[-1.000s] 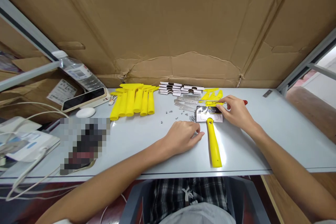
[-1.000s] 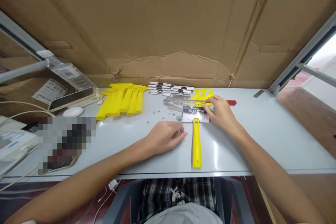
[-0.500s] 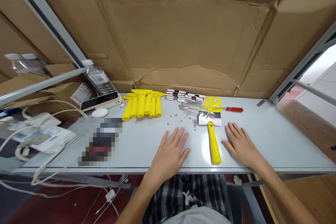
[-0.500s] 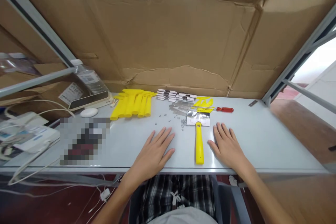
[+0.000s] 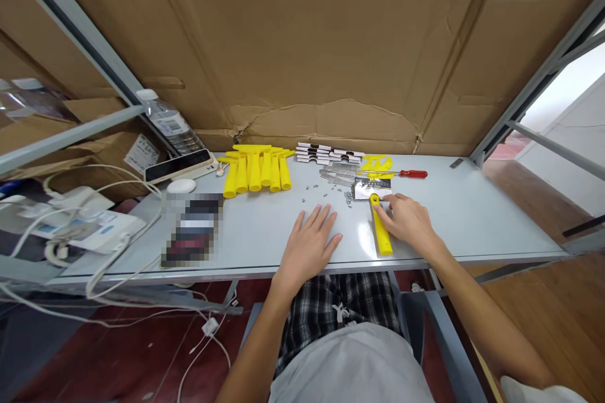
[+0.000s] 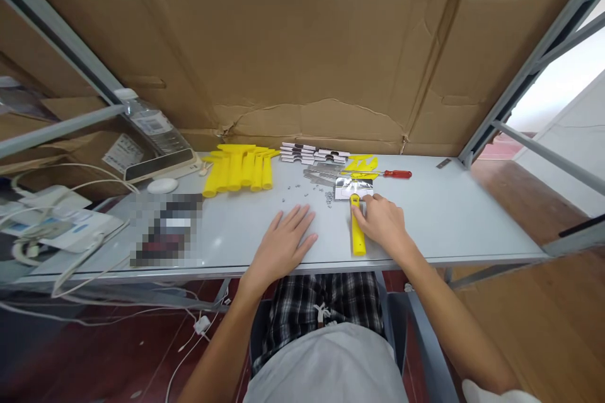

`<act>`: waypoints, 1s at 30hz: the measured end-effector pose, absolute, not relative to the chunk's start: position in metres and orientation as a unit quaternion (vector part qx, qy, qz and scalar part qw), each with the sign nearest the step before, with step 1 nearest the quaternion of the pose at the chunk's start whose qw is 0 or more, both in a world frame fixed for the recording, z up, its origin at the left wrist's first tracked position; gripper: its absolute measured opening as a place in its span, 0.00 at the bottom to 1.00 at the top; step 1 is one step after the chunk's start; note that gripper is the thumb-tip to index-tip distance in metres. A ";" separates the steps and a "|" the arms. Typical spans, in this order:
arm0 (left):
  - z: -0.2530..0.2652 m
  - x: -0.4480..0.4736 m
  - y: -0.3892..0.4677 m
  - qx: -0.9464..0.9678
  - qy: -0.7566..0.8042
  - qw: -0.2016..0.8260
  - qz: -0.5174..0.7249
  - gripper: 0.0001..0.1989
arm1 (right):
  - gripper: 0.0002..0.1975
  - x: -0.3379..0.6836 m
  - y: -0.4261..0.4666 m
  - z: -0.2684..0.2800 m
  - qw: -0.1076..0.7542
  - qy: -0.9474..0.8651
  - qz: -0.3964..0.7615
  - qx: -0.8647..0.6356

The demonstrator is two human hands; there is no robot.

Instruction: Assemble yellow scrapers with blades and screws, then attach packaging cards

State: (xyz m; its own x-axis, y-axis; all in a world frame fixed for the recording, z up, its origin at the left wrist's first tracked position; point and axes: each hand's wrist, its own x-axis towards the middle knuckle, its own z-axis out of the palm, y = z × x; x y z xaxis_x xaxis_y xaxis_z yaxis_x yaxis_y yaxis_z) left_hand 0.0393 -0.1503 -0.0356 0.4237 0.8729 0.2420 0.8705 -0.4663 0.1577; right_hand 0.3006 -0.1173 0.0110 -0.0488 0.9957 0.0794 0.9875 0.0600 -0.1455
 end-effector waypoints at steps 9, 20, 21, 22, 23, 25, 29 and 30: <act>-0.037 0.039 -0.150 0.843 0.519 -0.007 0.142 0.28 | 0.20 0.298 -0.092 0.006 0.101 -0.737 0.032 -0.668; -0.041 0.038 -0.149 0.842 0.517 -0.019 0.150 0.28 | 0.24 0.420 -0.061 0.033 0.131 -0.664 -0.065 -0.733; -0.041 0.038 -0.148 0.843 0.518 -0.020 0.148 0.28 | 0.25 0.438 -0.056 0.032 0.126 -0.648 -0.073 -0.747; -0.041 0.038 -0.148 0.843 0.518 -0.021 0.146 0.28 | 0.25 0.454 -0.051 0.029 0.120 -0.633 -0.079 -0.760; -0.042 0.038 -0.148 0.843 0.518 -0.022 0.144 0.28 | 0.25 0.469 -0.047 0.025 0.113 -0.620 -0.081 -0.772; -0.042 0.038 -0.148 0.843 0.518 -0.023 0.140 0.28 | 0.25 0.491 -0.039 0.014 0.095 -0.604 -0.080 -0.787; -0.043 0.037 -0.147 0.844 0.514 -0.022 0.149 0.27 | 0.22 0.511 -0.019 -0.009 0.071 -0.610 -0.061 -0.787; -0.043 0.037 -0.147 0.844 0.514 -0.021 0.153 0.27 | 0.22 0.511 -0.012 -0.012 0.069 -0.615 -0.059 -0.784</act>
State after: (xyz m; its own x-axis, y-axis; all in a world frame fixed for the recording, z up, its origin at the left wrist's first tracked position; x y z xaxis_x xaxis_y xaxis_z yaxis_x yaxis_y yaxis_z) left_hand 0.0370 -0.1471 -0.0430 0.4256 0.8607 0.2793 0.8735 -0.4714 0.1215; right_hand 0.5112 -0.0123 -0.0122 0.2377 0.9551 0.1770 0.9713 -0.2350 -0.0362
